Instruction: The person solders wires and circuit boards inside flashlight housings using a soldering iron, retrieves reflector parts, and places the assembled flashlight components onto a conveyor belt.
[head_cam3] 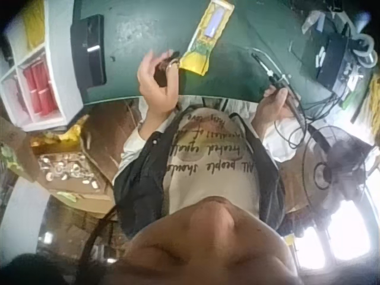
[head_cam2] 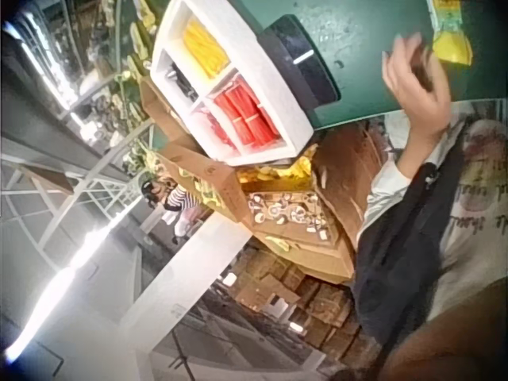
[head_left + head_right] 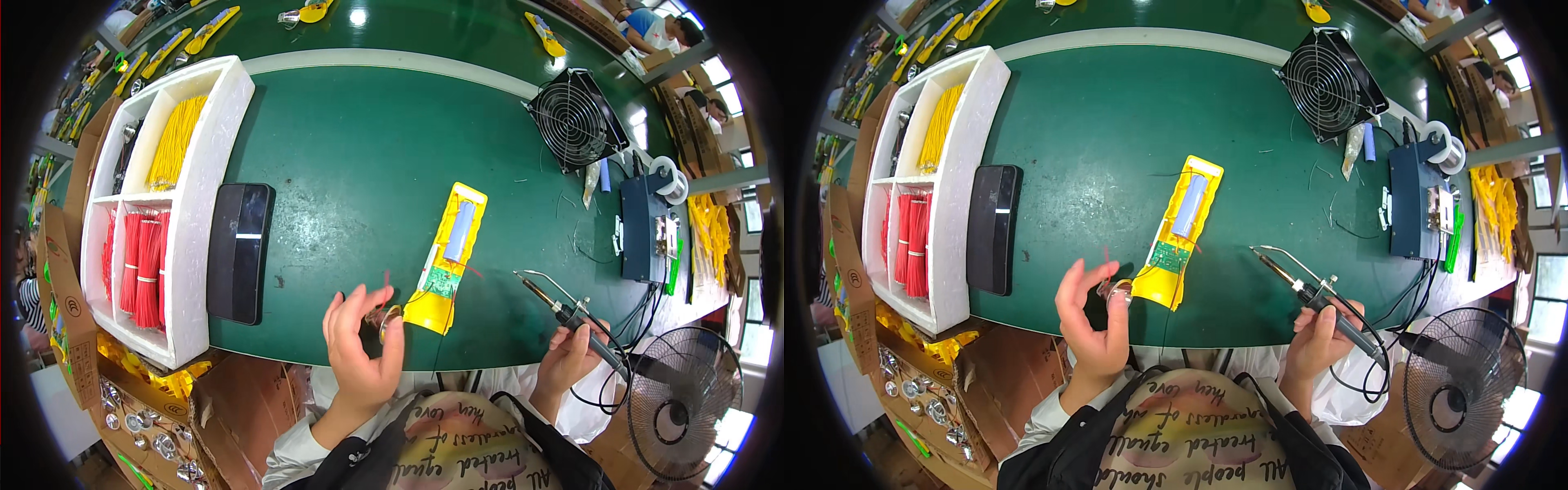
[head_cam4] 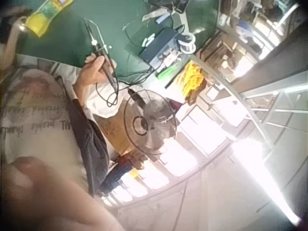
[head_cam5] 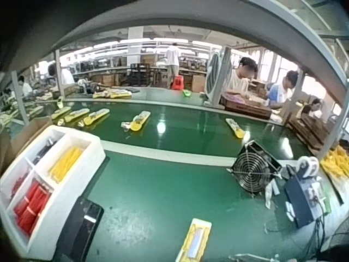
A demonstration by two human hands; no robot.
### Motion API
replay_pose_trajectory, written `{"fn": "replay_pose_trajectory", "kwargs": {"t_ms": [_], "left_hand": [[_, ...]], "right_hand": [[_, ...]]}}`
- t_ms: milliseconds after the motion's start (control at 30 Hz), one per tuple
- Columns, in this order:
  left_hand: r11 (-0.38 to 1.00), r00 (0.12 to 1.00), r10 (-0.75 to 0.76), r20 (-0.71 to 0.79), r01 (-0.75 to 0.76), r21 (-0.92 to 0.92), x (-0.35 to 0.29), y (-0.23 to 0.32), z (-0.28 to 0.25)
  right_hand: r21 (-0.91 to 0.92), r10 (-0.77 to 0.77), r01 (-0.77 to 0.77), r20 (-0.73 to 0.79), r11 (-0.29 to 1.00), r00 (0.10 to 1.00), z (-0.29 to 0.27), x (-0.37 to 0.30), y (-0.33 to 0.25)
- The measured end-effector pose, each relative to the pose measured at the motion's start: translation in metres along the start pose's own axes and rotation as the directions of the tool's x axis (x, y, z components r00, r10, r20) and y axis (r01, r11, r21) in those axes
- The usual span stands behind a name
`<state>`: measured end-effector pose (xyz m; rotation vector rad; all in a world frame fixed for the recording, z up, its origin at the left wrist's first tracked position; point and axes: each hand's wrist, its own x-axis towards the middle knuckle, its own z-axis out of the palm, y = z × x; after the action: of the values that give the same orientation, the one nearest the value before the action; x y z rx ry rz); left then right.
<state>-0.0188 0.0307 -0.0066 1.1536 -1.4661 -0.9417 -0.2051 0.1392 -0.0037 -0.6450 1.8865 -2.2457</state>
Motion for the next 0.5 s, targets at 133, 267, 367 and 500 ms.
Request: {"fn": "replay_pose_trajectory", "kwargs": {"t_ms": [133, 267, 367, 500], "left_hand": [[1.000, 0.999, -0.007, 0.041, 0.006, 0.015, 0.002, -0.005, -0.003], [0.978, 0.987, 0.128, 0.093, -0.142, 0.153, 0.006, -0.003, -0.003], [0.971, 0.984, 0.130, 0.121, -0.151, 0.186, 0.006, 0.002, -0.002], [0.909, 0.968, 0.184, 0.173, -0.235, 0.346, 0.004, 0.006, 0.001]], "right_hand": [[-0.017, 0.017, -0.016, 0.014, 1.000, 1.000, -0.002, 0.000, -0.001], [-0.008, 0.005, -0.005, 0.055, 1.000, 0.998, -0.003, -0.004, -0.008], [0.007, -0.048, 0.048, 0.090, 0.999, 0.995, -0.001, -0.007, -0.017], [-0.002, -0.084, 0.085, 0.152, 0.996, 0.985, 0.003, -0.014, -0.023]]}}
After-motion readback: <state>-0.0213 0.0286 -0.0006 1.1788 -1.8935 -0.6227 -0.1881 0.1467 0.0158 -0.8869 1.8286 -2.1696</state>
